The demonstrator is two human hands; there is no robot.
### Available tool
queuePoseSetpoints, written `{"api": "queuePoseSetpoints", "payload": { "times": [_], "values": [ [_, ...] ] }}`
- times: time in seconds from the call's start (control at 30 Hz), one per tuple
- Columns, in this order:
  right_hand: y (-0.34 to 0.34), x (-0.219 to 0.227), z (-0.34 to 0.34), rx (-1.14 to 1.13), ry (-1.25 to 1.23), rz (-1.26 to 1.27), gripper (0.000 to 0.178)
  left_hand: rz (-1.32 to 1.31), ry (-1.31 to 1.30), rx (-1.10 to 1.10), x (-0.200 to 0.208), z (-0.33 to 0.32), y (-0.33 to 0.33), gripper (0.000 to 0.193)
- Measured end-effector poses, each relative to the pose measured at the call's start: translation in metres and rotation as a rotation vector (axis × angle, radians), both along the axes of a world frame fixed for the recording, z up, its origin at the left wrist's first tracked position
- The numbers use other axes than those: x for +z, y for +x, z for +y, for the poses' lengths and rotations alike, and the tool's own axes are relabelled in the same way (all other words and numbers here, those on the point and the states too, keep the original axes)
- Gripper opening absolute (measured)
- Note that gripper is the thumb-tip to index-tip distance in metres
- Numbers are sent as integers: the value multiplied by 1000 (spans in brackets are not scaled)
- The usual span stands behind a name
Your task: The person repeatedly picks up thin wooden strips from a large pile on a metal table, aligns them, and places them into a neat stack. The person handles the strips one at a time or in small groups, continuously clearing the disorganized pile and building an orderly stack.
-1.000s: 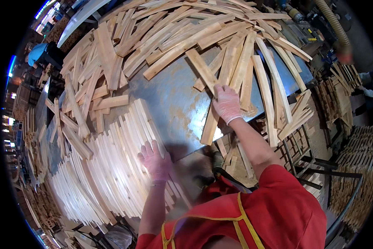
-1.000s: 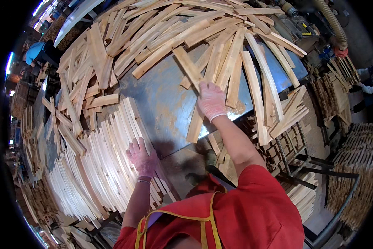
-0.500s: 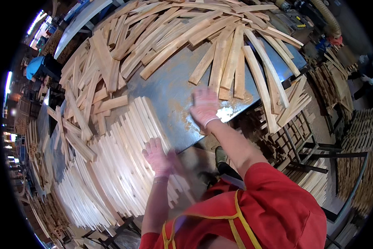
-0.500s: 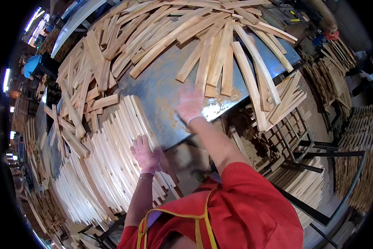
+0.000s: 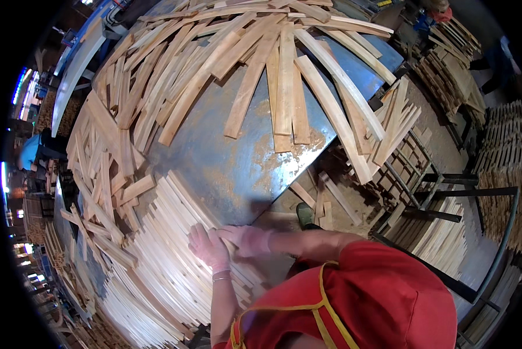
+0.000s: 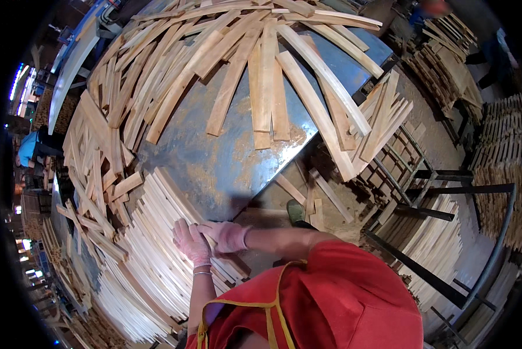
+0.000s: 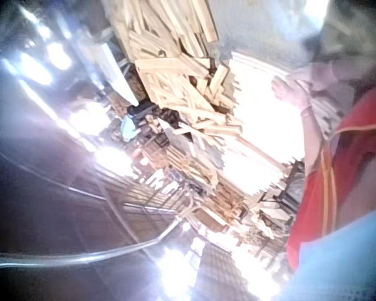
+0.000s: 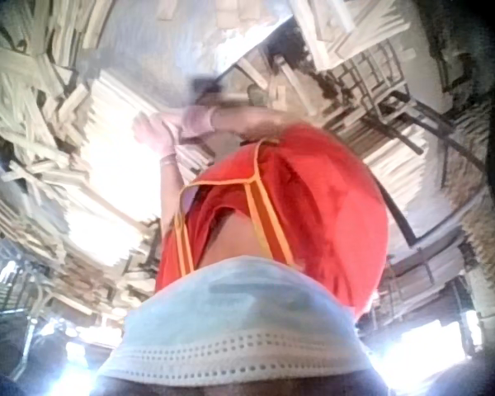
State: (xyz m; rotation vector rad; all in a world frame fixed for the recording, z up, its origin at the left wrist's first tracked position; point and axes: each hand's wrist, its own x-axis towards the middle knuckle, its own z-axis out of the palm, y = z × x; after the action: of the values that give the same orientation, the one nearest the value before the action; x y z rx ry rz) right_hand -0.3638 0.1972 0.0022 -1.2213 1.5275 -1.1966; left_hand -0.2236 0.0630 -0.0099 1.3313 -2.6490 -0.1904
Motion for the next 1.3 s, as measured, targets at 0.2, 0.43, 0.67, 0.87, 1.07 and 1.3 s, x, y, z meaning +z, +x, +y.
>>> {"api": "queuePoseSetpoints", "payload": {
  "times": [0.2, 0.43, 0.67, 0.87, 1.07, 1.3],
  "values": [
    [-287, 37, 1, -579, 279, 364, 42, -168, -90, 40, 1, 13, -7, 90],
    [-445, 15, 163, -1137, 686, 706, 52, -236, 11, 59, 8, 13, -25, 90],
    [-220, 53, 125, -734, 558, 123, 68, -146, -156, 1, -6, 16, -8, 82],
    [-37, -26, 4, -138, 226, 17, 51, -117, 19, -142, 30, 13, -33, 78],
    [-179, 6, 19, -326, 280, 419, 45, -136, -141, -179, 2, 24, -6, 86],
    [-361, -15, 208, -943, 554, 963, 51, -66, -6, -188, 9, 28, -24, 78]
  ]
}}
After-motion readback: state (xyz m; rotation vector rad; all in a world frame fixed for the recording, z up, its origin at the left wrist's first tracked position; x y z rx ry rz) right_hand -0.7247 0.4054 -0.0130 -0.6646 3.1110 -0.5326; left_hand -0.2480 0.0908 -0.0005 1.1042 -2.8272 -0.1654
